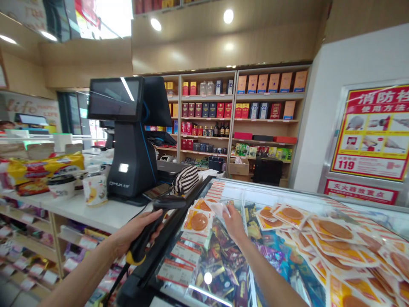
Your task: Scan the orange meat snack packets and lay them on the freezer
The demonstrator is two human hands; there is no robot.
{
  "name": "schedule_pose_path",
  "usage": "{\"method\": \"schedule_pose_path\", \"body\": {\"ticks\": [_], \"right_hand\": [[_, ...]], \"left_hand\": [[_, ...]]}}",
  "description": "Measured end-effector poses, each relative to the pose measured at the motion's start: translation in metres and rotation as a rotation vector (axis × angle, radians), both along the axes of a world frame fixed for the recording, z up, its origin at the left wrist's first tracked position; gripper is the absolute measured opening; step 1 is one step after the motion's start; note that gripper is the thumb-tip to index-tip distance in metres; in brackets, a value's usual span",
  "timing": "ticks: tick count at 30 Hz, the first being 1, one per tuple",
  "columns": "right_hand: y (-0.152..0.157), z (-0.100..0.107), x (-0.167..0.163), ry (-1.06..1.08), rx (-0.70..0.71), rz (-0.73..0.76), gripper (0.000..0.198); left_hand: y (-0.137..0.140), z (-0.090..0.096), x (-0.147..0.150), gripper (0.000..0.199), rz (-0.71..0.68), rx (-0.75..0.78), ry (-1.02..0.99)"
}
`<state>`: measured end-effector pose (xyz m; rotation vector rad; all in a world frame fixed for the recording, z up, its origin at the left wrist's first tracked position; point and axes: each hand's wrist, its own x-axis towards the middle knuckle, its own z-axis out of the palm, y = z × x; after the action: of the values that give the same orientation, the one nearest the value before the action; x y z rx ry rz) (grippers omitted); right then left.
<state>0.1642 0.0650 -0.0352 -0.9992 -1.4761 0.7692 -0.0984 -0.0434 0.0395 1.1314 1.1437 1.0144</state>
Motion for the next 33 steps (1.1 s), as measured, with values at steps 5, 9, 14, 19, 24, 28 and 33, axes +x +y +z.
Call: {"method": "schedule_pose_path", "body": {"ticks": [5, 9, 14, 19, 24, 28, 33], "right_hand": [[-0.022, -0.007, -0.037, -0.242, 0.17, 0.195, 0.016], [-0.033, -0.016, -0.039, -0.623, 0.429, 0.334, 0.02], [-0.029, -0.027, -0.023, -0.874, 0.49, 0.187, 0.032], [-0.023, -0.028, 0.004, -0.982, 0.394, 0.098, 0.058], [-0.007, -0.007, 0.09, -1.241, 0.142, -0.427, 0.048], [0.006, 0.003, 0.168, -1.235, 0.004, -0.707, 0.046], [0.004, -0.006, 0.197, -1.276, -0.029, -0.751, 0.038]], "left_hand": [[-0.01, 0.001, -0.012, 0.039, 0.009, -0.033, 0.053], [-0.012, 0.001, -0.007, 0.037, 0.024, -0.018, 0.02], [-0.004, -0.005, 0.008, 0.033, -0.029, 0.01, -0.054], [0.003, -0.01, 0.026, 0.035, -0.054, -0.015, -0.03], [0.006, -0.006, 0.044, 0.038, -0.024, -0.034, -0.01], [0.011, -0.005, 0.056, 0.036, -0.018, -0.017, -0.034], [0.019, -0.006, 0.067, 0.037, -0.093, -0.003, -0.019]]}}
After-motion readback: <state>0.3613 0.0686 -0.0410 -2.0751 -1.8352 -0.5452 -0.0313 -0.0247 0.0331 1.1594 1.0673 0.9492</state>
